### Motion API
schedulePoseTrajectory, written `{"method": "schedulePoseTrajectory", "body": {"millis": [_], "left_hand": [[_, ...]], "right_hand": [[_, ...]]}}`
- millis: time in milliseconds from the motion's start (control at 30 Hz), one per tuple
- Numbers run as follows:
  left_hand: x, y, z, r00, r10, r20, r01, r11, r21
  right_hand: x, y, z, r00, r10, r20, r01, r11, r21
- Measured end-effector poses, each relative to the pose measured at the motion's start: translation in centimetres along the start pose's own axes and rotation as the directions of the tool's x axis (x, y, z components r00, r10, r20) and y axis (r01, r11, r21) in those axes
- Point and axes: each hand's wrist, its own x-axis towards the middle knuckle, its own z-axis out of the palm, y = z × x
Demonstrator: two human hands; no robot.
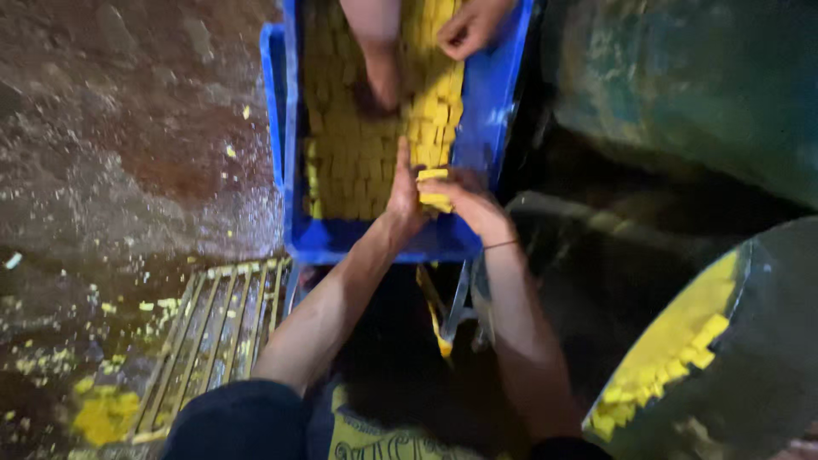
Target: The person repeatedly scoops yellow food cubes from a large metal pot filled with water and places them into a blue plastic bin. The person uses both hands to transfer the cubes, occasionally adjusting their position in the bin.
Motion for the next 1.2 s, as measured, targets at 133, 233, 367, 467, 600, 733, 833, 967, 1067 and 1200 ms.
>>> {"method": "schedulePoseTrajectory", "body": {"millis": [133,233,367,467,600,733,833,967,1067,1200], "left_hand": [[0.8,0.8,-3.7,0.982,0.011,-0.19,0.058,0.933,0.356],[-0.5,0.3,-5.3,0.973,-0.018,-0.23,0.147,0.817,0.557],[-2.2,-1.0,-3.5,0.965,-0.031,-0.261,0.194,0.754,0.628],[-3.3,-1.4,-1.5,0.963,0.004,-0.27,0.18,0.734,0.655],[-4.8,-1.2,-0.3,0.954,0.111,-0.278,0.124,0.699,0.704],[-6.0,-3.0,1.2,0.894,0.403,-0.196,-0.068,0.555,0.829],[-8.0,-7.4,7.2,0.73,0.662,0.17,-0.446,0.274,0.852],[-13.0,-17.3,18.3,0.257,0.595,0.762,-0.934,-0.05,0.355],[-16.6,-24.9,23.6,0.102,0.154,0.983,-0.959,0.277,0.056],[-16.0,-35.0,28.0,0.127,-0.766,0.63,-0.99,-0.138,0.032]], "right_hand": [[1.3,0.8,0.8,0.922,-0.115,-0.371,-0.248,0.561,-0.79],[1.1,2.5,1.4,0.907,-0.172,-0.386,-0.269,0.469,-0.841],[0.7,4.4,0.8,0.968,-0.052,-0.246,-0.156,0.645,-0.748],[0.2,5.8,0.1,0.977,-0.044,-0.211,-0.12,0.702,-0.702],[-1.8,6.6,-1.3,0.978,-0.095,-0.186,-0.005,0.88,-0.475],[-7.7,7.8,-4.1,0.97,-0.134,-0.203,0.151,0.986,0.075],[-16.5,8.4,-7.9,0.928,-0.099,-0.36,0.221,0.923,0.315],[-31.3,11.4,-16.5,0.37,-0.323,-0.871,0.425,0.893,-0.15],[-38.5,16.8,-22.9,0.079,-0.325,-0.942,-0.174,0.926,-0.334],[-40.0,24.4,-27.3,0.354,0.158,-0.922,-0.494,0.868,-0.042]]}}
